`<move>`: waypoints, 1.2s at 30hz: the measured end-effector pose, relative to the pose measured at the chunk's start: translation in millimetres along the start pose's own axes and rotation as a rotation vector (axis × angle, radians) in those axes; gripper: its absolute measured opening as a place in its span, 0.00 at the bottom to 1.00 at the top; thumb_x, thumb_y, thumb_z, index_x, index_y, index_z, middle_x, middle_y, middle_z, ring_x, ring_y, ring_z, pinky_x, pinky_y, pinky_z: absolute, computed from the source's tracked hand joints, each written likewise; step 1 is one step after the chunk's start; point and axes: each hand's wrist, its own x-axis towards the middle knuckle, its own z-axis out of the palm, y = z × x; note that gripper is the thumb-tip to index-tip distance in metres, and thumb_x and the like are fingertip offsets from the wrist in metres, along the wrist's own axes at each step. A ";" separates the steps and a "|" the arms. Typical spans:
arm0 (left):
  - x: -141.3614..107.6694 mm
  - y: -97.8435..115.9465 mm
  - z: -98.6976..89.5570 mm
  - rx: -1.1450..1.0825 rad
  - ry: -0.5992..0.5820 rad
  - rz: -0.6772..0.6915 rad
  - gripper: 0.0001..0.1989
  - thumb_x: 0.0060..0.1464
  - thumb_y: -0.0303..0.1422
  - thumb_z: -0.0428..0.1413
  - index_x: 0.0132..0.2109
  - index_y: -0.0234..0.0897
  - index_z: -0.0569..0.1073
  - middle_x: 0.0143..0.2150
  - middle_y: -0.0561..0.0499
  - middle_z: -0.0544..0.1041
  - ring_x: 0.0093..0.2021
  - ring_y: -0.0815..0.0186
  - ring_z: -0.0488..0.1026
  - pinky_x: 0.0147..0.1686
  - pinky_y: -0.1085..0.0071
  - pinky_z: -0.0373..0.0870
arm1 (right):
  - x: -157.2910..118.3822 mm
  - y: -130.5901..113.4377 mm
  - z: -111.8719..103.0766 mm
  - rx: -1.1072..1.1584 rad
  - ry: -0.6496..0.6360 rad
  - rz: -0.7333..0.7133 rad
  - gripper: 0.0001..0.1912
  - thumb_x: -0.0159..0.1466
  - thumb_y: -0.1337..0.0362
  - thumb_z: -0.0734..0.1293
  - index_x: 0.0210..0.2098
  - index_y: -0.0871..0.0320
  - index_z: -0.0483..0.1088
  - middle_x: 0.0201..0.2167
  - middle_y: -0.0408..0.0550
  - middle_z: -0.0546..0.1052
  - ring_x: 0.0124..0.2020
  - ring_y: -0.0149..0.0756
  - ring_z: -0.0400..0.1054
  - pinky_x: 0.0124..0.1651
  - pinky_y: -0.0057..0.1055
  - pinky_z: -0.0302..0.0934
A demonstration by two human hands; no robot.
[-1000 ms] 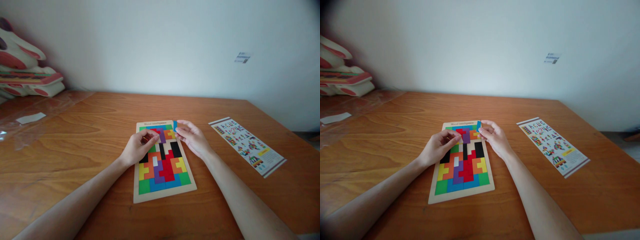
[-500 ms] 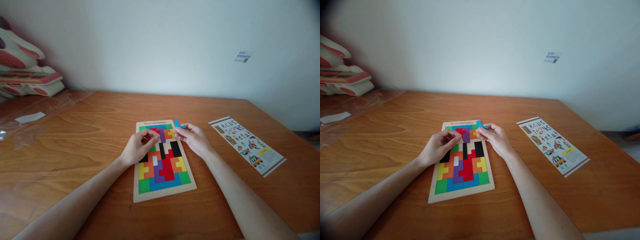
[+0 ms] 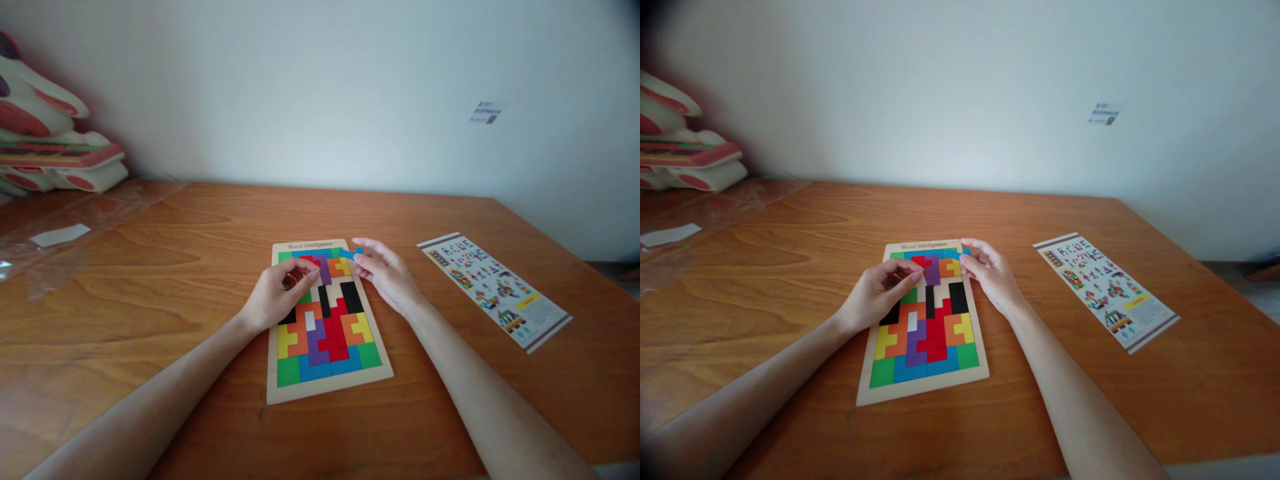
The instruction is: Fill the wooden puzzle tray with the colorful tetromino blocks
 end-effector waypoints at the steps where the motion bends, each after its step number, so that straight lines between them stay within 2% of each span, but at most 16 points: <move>1: -0.1 0.2 0.1 0.002 0.001 0.000 0.13 0.58 0.43 0.57 0.41 0.38 0.76 0.34 0.51 0.77 0.30 0.68 0.72 0.30 0.72 0.67 | 0.4 0.7 -0.1 0.001 0.010 -0.011 0.16 0.54 0.55 0.74 0.41 0.51 0.75 0.27 0.40 0.73 0.29 0.30 0.67 0.37 0.33 0.65; 4: -0.6 0.0 0.1 0.006 -0.005 -0.001 0.14 0.58 0.44 0.57 0.41 0.38 0.76 0.34 0.50 0.77 0.31 0.67 0.72 0.30 0.71 0.67 | 1.6 2.6 -0.2 -0.001 0.033 -0.055 0.14 0.54 0.55 0.75 0.37 0.54 0.75 0.33 0.44 0.76 0.34 0.33 0.70 0.44 0.35 0.67; 8: -1.2 -1.1 -0.8 0.014 -0.017 -0.005 0.14 0.59 0.44 0.57 0.42 0.38 0.76 0.35 0.50 0.77 0.31 0.67 0.72 0.30 0.71 0.67 | 1.8 2.7 -0.4 -0.073 0.043 -0.145 0.18 0.55 0.55 0.75 0.43 0.54 0.76 0.41 0.47 0.78 0.41 0.36 0.72 0.51 0.39 0.66; 11: -1.2 -1.2 -1.4 0.022 -0.019 -0.007 0.14 0.59 0.44 0.57 0.42 0.37 0.76 0.34 0.50 0.77 0.31 0.67 0.72 0.30 0.71 0.67 | 0.7 1.3 -0.3 -0.167 0.036 -0.191 0.15 0.58 0.53 0.73 0.41 0.53 0.77 0.41 0.47 0.79 0.41 0.36 0.72 0.50 0.39 0.67; 15: -0.9 -0.7 -1.1 0.023 -0.018 -0.002 0.14 0.58 0.44 0.57 0.42 0.37 0.76 0.35 0.50 0.78 0.31 0.67 0.72 0.29 0.72 0.67 | 0.0 1.5 0.3 -0.214 0.065 -0.249 0.12 0.58 0.53 0.73 0.37 0.53 0.78 0.38 0.47 0.80 0.40 0.36 0.73 0.45 0.36 0.68; 20: -0.6 -1.1 -0.1 0.045 -0.020 0.018 0.14 0.59 0.44 0.57 0.41 0.37 0.76 0.34 0.50 0.78 0.31 0.68 0.72 0.30 0.72 0.68 | -0.6 0.7 2.3 -0.088 0.093 -0.135 0.17 0.57 0.50 0.73 0.40 0.55 0.78 0.31 0.46 0.79 0.27 0.31 0.71 0.28 0.29 0.65; 25: -0.9 -4.0 0.1 0.057 -0.026 0.018 0.14 0.59 0.44 0.56 0.42 0.37 0.76 0.36 0.50 0.79 0.30 0.69 0.72 0.29 0.73 0.68 | -0.5 0.3 2.7 -0.092 0.067 -0.124 0.20 0.58 0.51 0.72 0.45 0.55 0.76 0.33 0.46 0.79 0.30 0.31 0.72 0.34 0.31 0.68; 30: -1.7 -3.6 -0.5 0.122 -0.023 0.043 0.14 0.60 0.43 0.56 0.46 0.38 0.77 0.34 0.52 0.79 0.27 0.70 0.70 0.27 0.73 0.67 | 0.9 2.7 1.0 -0.009 0.064 -0.046 0.18 0.53 0.54 0.76 0.40 0.56 0.74 0.33 0.45 0.79 0.33 0.32 0.74 0.40 0.33 0.69; 32: -1.5 -2.6 -1.4 0.130 -0.039 0.092 0.13 0.61 0.41 0.55 0.45 0.39 0.78 0.36 0.51 0.80 0.30 0.69 0.73 0.30 0.72 0.69 | -0.9 0.8 2.6 -0.026 0.017 -0.025 0.17 0.52 0.55 0.76 0.37 0.56 0.74 0.32 0.45 0.79 0.34 0.33 0.74 0.42 0.35 0.70; 36: -1.3 -1.1 -3.7 0.123 -0.105 0.291 0.09 0.60 0.37 0.57 0.40 0.40 0.81 0.45 0.48 0.80 0.46 0.63 0.75 0.48 0.66 0.71 | -8.6 -4.7 12.6 -0.105 -0.124 -0.032 0.15 0.51 0.56 0.77 0.34 0.56 0.75 0.33 0.46 0.81 0.37 0.36 0.76 0.46 0.37 0.69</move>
